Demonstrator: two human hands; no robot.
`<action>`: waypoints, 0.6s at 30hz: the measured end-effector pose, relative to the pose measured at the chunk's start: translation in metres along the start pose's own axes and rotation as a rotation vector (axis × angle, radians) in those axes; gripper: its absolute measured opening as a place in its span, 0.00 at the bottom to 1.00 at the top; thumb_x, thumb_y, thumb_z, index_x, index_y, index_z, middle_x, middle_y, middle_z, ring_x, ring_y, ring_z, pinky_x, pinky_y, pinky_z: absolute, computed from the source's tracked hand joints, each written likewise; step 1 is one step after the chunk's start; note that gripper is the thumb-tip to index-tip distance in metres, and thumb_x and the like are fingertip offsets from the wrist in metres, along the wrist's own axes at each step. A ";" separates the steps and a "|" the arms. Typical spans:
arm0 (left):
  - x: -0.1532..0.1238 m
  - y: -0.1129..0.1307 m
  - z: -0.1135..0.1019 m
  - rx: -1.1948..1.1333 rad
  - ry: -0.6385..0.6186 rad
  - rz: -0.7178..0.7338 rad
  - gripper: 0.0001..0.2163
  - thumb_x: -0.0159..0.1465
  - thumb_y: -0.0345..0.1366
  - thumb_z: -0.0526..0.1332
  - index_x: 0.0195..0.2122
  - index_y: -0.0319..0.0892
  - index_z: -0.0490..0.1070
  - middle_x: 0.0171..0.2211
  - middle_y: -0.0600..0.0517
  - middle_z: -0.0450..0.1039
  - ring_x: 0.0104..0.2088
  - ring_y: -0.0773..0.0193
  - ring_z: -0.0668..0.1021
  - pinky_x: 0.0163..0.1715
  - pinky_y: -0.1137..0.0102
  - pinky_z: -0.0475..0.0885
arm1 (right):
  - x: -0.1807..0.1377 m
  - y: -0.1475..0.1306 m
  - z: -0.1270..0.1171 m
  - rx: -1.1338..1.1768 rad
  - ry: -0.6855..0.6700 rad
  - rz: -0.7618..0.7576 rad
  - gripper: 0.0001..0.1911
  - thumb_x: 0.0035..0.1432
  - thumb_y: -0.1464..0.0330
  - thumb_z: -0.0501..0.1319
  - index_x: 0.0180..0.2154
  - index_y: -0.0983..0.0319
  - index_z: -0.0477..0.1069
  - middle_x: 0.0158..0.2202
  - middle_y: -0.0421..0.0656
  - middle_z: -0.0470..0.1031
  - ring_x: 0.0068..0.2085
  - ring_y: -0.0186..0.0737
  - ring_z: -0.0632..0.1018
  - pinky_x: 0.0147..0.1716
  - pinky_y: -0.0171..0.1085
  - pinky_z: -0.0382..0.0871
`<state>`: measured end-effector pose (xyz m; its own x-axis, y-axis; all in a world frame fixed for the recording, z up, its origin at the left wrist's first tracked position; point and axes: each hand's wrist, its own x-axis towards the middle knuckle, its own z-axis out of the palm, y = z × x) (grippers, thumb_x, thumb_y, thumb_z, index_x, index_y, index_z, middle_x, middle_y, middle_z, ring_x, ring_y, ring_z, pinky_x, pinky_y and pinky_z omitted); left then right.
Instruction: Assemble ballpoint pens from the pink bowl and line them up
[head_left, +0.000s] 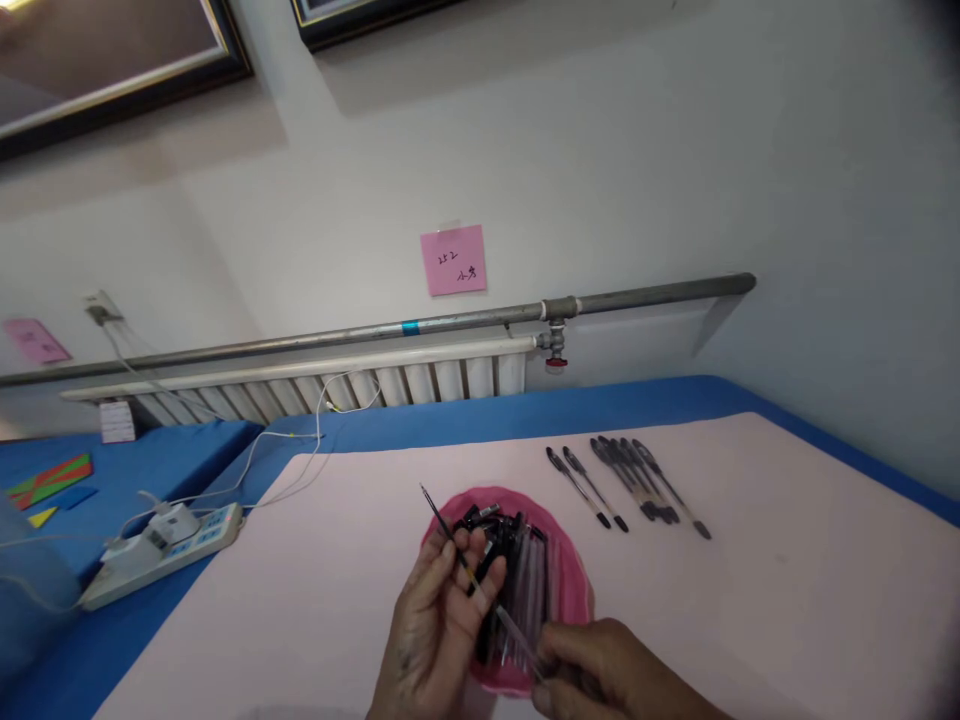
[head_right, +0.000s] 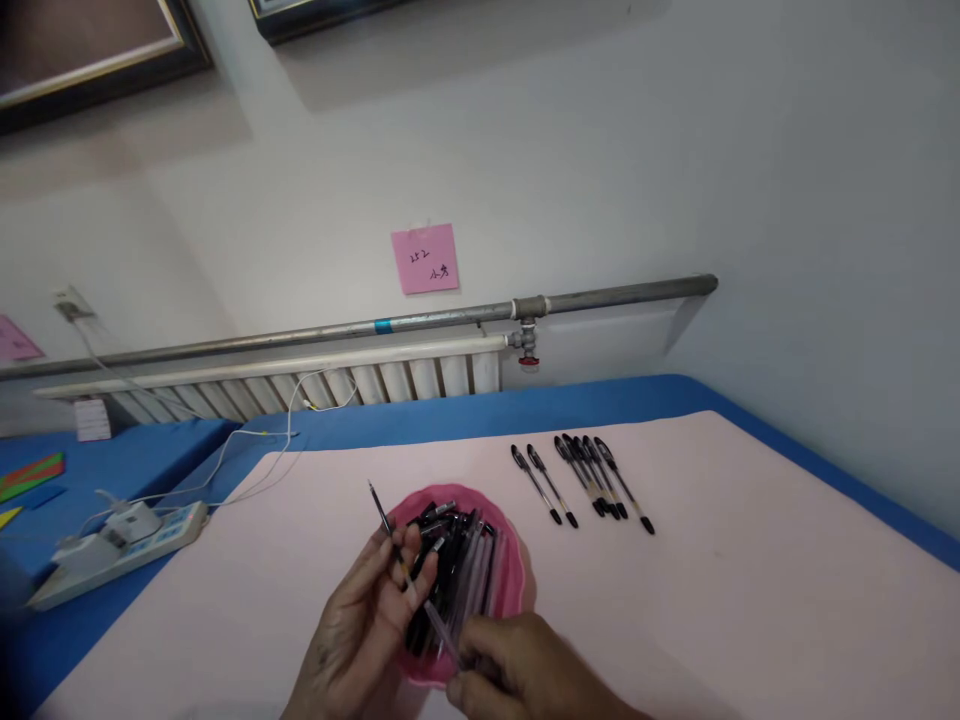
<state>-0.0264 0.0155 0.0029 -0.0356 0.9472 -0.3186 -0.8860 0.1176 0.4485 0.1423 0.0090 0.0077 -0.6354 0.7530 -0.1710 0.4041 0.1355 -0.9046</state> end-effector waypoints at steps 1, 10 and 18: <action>0.000 -0.001 0.000 -0.004 0.000 0.005 0.06 0.58 0.23 0.58 0.30 0.39 0.72 0.32 0.50 0.77 0.38 0.64 0.78 0.45 0.60 0.72 | -0.001 -0.001 0.000 -0.010 -0.004 0.005 0.10 0.51 0.67 0.57 0.21 0.61 0.58 0.17 0.32 0.54 0.20 0.28 0.57 0.17 0.30 0.46; -0.005 -0.005 0.003 0.045 -0.030 0.002 0.06 0.59 0.24 0.58 0.34 0.40 0.72 0.32 0.49 0.77 0.36 0.64 0.79 0.41 0.63 0.74 | -0.002 -0.004 0.000 -0.021 0.025 -0.002 0.09 0.51 0.68 0.57 0.22 0.61 0.60 0.15 0.32 0.55 0.19 0.28 0.57 0.17 0.29 0.47; -0.004 -0.006 0.003 0.071 -0.030 0.010 0.07 0.58 0.24 0.59 0.35 0.40 0.71 0.31 0.50 0.76 0.35 0.64 0.79 0.40 0.63 0.75 | -0.001 -0.002 0.003 -0.004 0.050 -0.018 0.09 0.50 0.69 0.57 0.21 0.61 0.59 0.16 0.32 0.54 0.19 0.28 0.56 0.17 0.29 0.45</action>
<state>-0.0200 0.0118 0.0040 -0.0296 0.9567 -0.2895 -0.8506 0.1280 0.5100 0.1407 0.0062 0.0083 -0.6086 0.7819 -0.1348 0.3955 0.1517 -0.9058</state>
